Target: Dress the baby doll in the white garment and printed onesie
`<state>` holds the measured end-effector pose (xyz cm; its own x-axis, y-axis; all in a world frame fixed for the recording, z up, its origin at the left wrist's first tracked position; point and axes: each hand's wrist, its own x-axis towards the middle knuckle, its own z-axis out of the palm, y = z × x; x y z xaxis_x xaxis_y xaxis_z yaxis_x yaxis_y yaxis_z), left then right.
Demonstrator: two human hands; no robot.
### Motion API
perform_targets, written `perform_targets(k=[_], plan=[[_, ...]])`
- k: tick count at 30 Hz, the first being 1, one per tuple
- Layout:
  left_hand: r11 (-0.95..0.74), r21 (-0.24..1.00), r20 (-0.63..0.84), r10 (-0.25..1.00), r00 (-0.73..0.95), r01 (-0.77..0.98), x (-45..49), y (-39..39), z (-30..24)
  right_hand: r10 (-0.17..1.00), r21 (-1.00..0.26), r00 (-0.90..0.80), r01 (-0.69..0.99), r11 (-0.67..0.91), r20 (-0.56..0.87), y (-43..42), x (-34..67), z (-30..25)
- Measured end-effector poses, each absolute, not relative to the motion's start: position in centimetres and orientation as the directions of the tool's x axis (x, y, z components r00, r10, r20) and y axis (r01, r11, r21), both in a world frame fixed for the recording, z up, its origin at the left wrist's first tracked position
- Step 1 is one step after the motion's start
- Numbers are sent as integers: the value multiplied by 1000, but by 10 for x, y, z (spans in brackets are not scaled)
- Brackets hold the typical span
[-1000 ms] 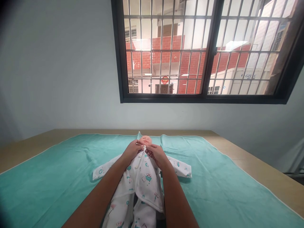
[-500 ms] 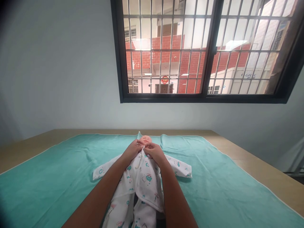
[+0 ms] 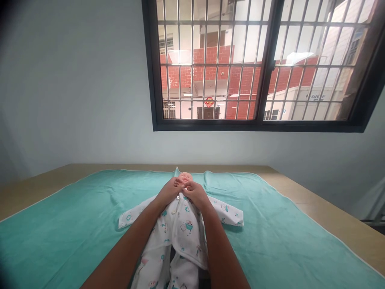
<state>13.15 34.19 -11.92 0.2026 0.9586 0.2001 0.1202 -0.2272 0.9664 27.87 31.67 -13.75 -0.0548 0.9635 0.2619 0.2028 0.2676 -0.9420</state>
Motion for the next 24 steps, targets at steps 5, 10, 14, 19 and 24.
perform_targets(k=[5,10,14,19,24], plan=[[-192,981,184,962,201,26,133,344,-123,972,-958,-50,168,233,228,313,280,-138],[-115,990,131,966,223,-81,133,342,-120,971,-963,-46,132,237,233,314,278,-136],[-103,985,132,963,233,-135,131,339,-116,973,-967,-30,107,232,230,316,278,-137],[-100,983,139,956,260,-157,128,338,-115,979,-978,-44,65,201,198,319,279,-139],[-106,979,151,949,277,-171,129,339,-117,988,-987,-26,48,151,150,324,278,-139]])
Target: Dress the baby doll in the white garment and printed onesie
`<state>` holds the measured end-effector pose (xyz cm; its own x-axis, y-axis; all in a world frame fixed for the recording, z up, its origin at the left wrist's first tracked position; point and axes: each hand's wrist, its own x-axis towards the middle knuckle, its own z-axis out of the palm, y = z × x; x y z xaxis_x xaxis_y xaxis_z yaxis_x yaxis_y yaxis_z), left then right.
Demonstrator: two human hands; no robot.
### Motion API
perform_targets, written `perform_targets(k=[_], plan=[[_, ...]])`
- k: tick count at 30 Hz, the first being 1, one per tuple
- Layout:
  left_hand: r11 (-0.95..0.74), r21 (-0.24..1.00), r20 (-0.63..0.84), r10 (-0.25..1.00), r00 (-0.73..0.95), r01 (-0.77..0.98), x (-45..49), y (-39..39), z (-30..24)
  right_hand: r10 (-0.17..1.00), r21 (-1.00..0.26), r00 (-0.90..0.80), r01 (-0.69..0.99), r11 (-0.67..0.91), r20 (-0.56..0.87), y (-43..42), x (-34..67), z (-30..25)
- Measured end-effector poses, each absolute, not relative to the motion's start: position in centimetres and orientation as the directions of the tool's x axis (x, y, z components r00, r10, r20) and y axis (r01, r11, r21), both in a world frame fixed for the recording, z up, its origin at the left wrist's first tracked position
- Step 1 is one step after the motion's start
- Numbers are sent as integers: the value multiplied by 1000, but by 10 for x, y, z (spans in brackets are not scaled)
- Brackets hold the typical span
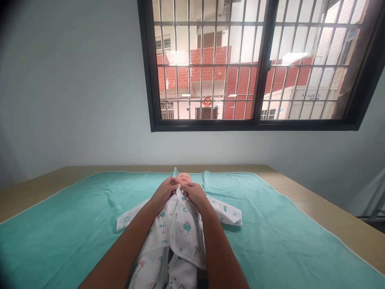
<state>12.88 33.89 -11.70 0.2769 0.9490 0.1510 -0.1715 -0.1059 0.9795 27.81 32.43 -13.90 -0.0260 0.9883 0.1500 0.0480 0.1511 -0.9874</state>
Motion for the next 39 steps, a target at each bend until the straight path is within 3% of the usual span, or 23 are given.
perform_targets(k=[8,19,29,31,34,36,39], plan=[[-93,983,136,947,290,-158,127,345,-123,990,-989,-50,72,132,129,323,279,-137],[-138,989,145,953,267,-47,124,340,-120,958,-917,-99,277,286,269,326,275,-133],[-361,913,345,932,112,191,110,320,-128,971,-867,-211,457,197,110,313,284,-110],[-398,886,371,916,149,238,104,305,-128,962,-811,-265,546,207,67,302,283,-98],[-430,858,381,900,213,281,100,287,-128,948,-619,-318,748,240,-17,284,274,-83],[-429,850,375,900,222,306,101,282,-129,956,-519,-294,818,250,-3,272,265,-80],[-419,848,365,906,217,326,102,280,-130,969,-484,-234,841,243,81,258,255,-88]])
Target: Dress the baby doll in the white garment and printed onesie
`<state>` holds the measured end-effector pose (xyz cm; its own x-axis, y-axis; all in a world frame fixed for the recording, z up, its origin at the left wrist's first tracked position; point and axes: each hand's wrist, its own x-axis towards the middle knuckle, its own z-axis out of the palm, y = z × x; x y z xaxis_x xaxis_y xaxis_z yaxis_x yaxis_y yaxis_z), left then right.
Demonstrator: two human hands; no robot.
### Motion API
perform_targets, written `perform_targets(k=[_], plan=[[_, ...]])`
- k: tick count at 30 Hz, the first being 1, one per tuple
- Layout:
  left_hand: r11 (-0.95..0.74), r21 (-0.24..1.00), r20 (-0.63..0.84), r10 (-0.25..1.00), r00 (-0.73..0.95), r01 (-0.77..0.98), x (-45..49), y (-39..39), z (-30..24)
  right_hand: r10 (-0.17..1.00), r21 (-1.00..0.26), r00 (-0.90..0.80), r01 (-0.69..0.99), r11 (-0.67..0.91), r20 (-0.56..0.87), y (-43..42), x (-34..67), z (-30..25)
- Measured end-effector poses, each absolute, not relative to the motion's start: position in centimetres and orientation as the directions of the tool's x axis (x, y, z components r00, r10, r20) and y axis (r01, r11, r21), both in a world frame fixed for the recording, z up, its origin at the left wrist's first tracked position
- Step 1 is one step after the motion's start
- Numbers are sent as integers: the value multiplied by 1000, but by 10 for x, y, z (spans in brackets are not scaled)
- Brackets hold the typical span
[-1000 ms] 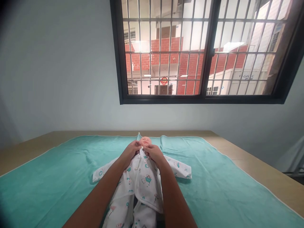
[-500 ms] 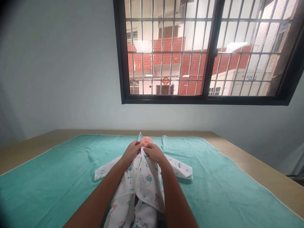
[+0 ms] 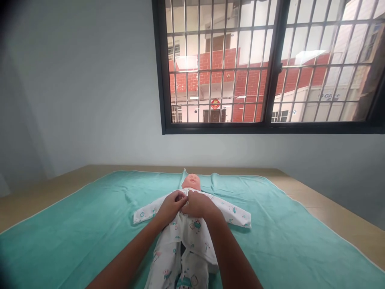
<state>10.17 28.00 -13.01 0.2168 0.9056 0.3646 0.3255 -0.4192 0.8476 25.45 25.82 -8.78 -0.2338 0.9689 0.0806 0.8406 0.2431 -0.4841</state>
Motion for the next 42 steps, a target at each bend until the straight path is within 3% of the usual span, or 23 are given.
perform_targets(k=[6,11,19,27,42], plan=[[-375,899,312,910,273,224,99,279,-130,943,-595,-115,750,288,312,247,259,-118],[-260,951,210,939,272,167,97,277,-125,954,-812,-83,507,289,288,251,266,-122],[-210,967,165,948,274,144,99,264,-105,987,-974,-93,178,143,128,255,265,-124],[-87,989,47,949,311,117,102,257,-97,989,-992,-99,-68,108,114,254,266,-130],[-175,976,121,930,346,127,105,261,-106,978,-991,-171,-72,112,123,252,275,-131]])
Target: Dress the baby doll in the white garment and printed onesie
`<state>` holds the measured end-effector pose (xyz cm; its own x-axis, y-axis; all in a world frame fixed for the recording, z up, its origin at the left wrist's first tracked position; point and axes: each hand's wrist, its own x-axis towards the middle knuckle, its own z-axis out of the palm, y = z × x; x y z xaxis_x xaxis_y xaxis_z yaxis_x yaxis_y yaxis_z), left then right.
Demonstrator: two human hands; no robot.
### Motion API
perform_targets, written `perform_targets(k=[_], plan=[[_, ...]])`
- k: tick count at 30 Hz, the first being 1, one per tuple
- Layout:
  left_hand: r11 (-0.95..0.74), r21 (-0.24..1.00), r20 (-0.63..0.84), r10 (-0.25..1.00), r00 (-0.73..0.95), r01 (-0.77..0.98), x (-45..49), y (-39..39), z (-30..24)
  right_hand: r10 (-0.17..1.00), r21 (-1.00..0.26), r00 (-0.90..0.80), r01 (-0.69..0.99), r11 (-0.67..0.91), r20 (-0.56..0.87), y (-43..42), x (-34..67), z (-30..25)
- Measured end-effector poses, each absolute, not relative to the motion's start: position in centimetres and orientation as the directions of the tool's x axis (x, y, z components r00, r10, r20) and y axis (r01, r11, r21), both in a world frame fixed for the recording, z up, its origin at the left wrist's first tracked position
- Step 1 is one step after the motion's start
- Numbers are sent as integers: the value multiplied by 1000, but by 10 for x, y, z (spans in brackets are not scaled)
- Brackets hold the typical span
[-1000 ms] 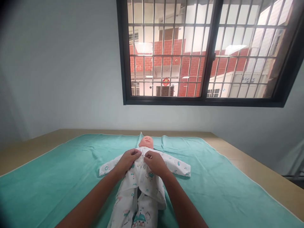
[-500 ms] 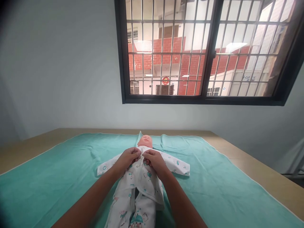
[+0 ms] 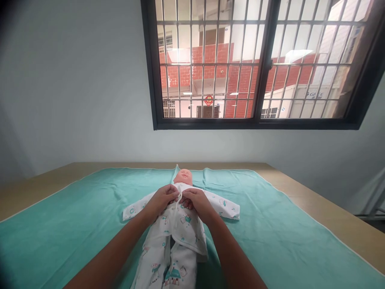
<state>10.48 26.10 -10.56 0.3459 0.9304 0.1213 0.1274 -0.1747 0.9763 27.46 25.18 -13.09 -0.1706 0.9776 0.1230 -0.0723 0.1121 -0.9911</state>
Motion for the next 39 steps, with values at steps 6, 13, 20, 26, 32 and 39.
perform_targets(k=[6,13,20,26,32,39], plan=[[-238,968,192,907,376,78,106,268,-117,970,-990,-201,-4,139,137,251,279,-131],[-321,923,230,902,366,212,106,274,-123,972,-978,-184,121,173,149,250,275,-128],[-304,940,231,899,372,152,106,275,-130,973,-969,-193,183,163,127,252,275,-128],[-227,972,190,906,378,55,104,271,-123,980,-965,-171,223,136,99,255,274,-126],[-195,979,161,914,373,54,105,269,-119,982,-976,-172,185,116,84,252,276,-126],[-265,959,211,903,374,100,105,275,-126,965,-974,-220,145,175,141,253,277,-128]])
